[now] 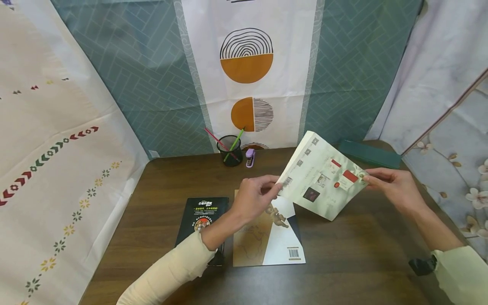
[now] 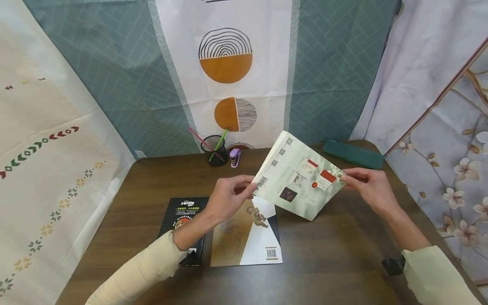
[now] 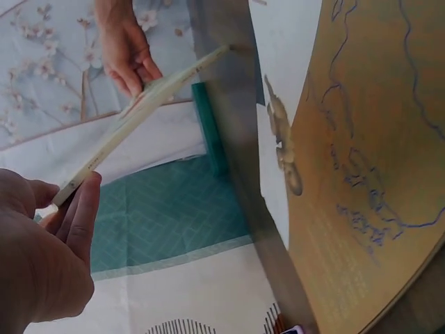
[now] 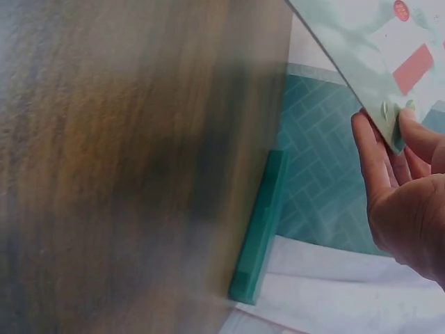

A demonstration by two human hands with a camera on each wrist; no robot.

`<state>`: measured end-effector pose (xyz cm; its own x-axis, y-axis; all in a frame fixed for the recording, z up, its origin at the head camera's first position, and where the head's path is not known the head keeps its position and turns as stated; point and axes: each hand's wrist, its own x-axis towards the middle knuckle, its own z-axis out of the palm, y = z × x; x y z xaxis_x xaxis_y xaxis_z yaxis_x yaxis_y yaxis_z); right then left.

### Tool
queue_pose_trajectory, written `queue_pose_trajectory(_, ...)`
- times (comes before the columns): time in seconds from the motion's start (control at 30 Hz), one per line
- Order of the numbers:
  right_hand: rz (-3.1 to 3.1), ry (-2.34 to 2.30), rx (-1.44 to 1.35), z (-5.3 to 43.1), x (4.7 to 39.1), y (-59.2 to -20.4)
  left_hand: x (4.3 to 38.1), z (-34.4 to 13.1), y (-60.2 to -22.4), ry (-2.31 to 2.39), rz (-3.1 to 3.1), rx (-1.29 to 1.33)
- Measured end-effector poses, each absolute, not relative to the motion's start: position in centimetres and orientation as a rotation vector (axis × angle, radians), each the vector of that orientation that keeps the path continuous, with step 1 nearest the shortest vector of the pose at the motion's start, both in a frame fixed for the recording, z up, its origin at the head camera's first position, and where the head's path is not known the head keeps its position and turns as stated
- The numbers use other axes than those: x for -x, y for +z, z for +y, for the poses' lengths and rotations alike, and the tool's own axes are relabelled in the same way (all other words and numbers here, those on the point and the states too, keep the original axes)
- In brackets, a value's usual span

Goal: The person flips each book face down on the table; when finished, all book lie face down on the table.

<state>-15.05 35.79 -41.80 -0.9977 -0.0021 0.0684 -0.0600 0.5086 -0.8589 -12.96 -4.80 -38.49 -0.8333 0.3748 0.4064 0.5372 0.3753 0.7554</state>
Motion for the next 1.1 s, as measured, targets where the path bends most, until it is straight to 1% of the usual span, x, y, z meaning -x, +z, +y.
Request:
queue_pose_trajectory(0.23, -2.695, 1.523, -0.008, 35.0, 15.5, -41.2, 13.0, -5.2, -39.3, -1.614, -2.514, 0.757)
queue_pose_trajectory(0.5, -2.675, 1.529, -0.022, 34.4, 16.0, -40.7, 12.6, -5.7, -39.8, -1.773, -2.614, 0.657)
queue_pose_trajectory(0.87, -2.721, 1.442, -0.018, 33.6, 16.9, -40.1, 12.3, -6.3, -40.7, -1.796, -2.751, 0.572)
queue_pose_trajectory(1.1, -2.765, 1.413, -0.039, 32.8, 17.4, -39.6, 12.1, -6.6, -41.5, -1.757, -2.808, 0.624)
